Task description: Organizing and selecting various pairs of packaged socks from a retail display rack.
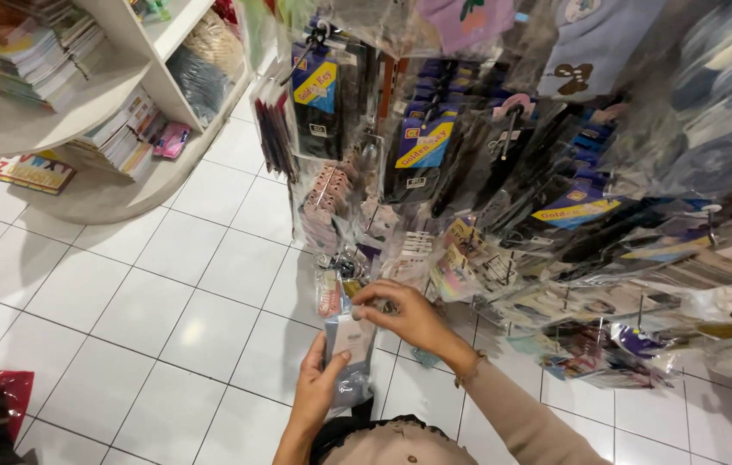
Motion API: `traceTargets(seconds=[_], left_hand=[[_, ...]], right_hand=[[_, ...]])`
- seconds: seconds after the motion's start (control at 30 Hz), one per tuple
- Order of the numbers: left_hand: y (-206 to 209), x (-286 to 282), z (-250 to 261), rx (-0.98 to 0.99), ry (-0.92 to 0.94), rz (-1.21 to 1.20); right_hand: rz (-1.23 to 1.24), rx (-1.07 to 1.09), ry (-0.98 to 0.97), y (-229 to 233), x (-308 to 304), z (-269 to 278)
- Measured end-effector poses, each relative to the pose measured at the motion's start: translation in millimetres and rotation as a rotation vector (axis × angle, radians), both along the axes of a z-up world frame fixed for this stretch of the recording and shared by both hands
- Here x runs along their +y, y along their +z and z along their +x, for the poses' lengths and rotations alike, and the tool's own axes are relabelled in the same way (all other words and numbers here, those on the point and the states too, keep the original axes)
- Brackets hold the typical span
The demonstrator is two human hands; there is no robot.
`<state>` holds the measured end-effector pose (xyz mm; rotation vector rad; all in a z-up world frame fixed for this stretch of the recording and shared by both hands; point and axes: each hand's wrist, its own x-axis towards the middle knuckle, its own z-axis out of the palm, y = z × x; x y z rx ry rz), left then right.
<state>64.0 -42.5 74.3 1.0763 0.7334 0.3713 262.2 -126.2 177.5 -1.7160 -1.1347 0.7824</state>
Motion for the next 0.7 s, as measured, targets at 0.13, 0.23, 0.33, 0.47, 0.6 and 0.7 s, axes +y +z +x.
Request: traceTargets(seconds=[0.13, 0.23, 0.33, 0.47, 0.6, 0.7], left_hand=[[35, -8, -2, 0.004, 0.036, 0.514], [73, -7, -6, -0.042, 0.176, 1.098], [73, -4, -11, -0.055, 0.292, 1.406], [69, -8, -10, -0.114, 0.311, 1.546], [44, -11, 2, -0.197, 0.320, 1.624], [25, -10, 21, -0.267, 0.309, 1.614]], right_hand=[[0.107, -0.164, 0.046, 3, -7, -3], [0.224, -0.297, 0.009, 11, -19, -6], [0.071, 0.245, -0.172, -11, -33, -4], [-0.049, 0.383, -0.089, -2, -42, -19], [0.116, 0.445, -0.159, -5, -49, -25], [0.147, 0.391, -0.273, 18, -61, -17]])
